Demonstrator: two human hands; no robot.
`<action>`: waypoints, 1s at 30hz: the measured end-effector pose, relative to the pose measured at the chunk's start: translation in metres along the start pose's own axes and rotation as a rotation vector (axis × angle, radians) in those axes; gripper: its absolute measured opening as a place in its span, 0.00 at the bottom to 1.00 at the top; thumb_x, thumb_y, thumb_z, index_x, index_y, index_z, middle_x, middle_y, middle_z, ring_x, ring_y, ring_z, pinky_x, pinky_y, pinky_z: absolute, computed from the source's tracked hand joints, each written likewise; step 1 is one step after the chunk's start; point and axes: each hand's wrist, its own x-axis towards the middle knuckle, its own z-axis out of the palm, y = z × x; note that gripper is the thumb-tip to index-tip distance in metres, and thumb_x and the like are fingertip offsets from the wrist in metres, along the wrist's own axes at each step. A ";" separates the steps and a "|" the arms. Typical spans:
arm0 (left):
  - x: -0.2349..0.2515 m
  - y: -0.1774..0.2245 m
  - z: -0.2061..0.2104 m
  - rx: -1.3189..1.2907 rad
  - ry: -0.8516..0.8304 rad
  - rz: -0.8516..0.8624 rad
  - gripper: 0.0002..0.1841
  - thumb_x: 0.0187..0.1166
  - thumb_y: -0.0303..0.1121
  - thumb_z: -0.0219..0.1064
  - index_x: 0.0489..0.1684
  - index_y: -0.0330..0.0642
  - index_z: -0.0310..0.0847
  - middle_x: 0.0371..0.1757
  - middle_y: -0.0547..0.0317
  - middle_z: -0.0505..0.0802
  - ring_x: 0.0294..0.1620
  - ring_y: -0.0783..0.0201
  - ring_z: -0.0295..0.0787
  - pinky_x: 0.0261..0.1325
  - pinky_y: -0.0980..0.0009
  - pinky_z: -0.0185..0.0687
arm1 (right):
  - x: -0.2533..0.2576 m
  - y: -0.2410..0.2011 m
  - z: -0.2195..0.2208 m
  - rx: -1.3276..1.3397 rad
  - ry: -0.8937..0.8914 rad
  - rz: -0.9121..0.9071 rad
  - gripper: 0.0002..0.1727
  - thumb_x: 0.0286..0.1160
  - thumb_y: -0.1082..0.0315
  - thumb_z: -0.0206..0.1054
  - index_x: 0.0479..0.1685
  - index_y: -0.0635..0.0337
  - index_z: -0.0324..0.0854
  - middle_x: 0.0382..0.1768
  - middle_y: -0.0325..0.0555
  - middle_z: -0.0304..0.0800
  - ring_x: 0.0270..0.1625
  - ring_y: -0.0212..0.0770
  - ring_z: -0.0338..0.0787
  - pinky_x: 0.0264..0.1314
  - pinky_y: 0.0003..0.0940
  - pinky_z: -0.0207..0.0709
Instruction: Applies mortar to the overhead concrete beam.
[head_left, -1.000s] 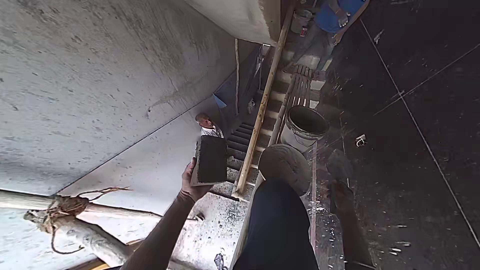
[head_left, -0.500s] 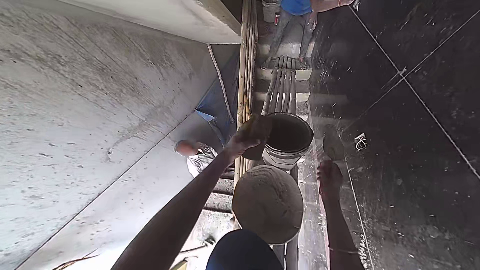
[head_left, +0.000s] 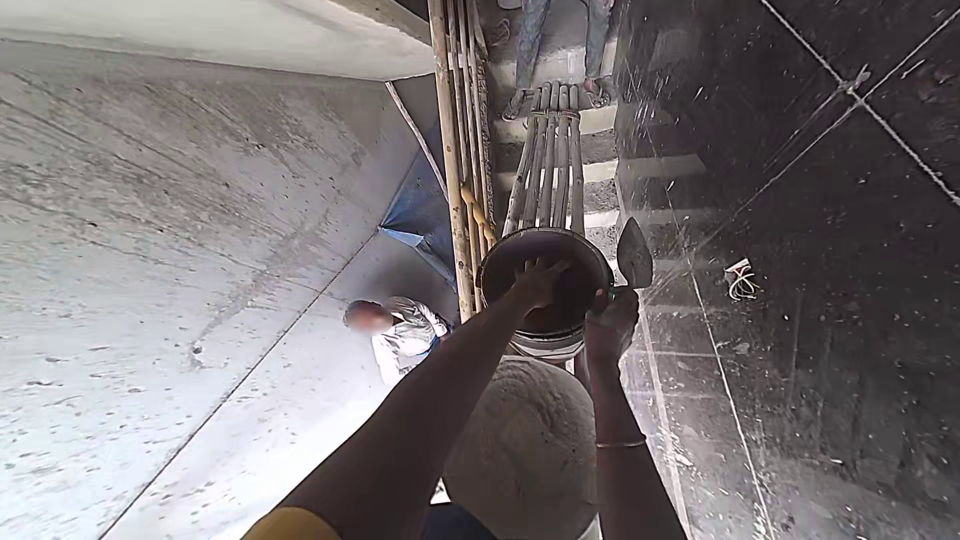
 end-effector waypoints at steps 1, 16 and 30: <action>0.006 -0.002 0.005 -0.003 -0.013 -0.008 0.51 0.63 0.31 0.80 0.90 0.79 0.55 0.85 0.31 0.66 0.84 0.23 0.59 0.71 0.18 0.59 | 0.000 -0.001 0.001 0.001 0.016 -0.005 0.23 0.85 0.57 0.64 0.69 0.66 0.76 0.62 0.64 0.84 0.65 0.62 0.87 0.56 0.58 0.83; 0.044 -0.036 0.032 0.213 0.033 0.177 0.34 0.82 0.28 0.63 0.86 0.74 0.64 0.81 0.49 0.79 0.84 0.36 0.68 0.77 0.31 0.65 | 0.003 0.007 0.009 0.096 0.091 -0.098 0.16 0.82 0.61 0.64 0.56 0.66 0.80 0.54 0.63 0.86 0.57 0.60 0.89 0.52 0.57 0.82; 0.036 -0.041 0.010 0.075 0.001 0.276 0.45 0.68 0.18 0.72 0.88 0.64 0.62 0.85 0.49 0.74 0.86 0.36 0.64 0.79 0.37 0.69 | 0.004 0.008 0.011 0.082 0.082 -0.080 0.17 0.81 0.62 0.65 0.58 0.67 0.79 0.55 0.64 0.86 0.58 0.61 0.89 0.53 0.59 0.82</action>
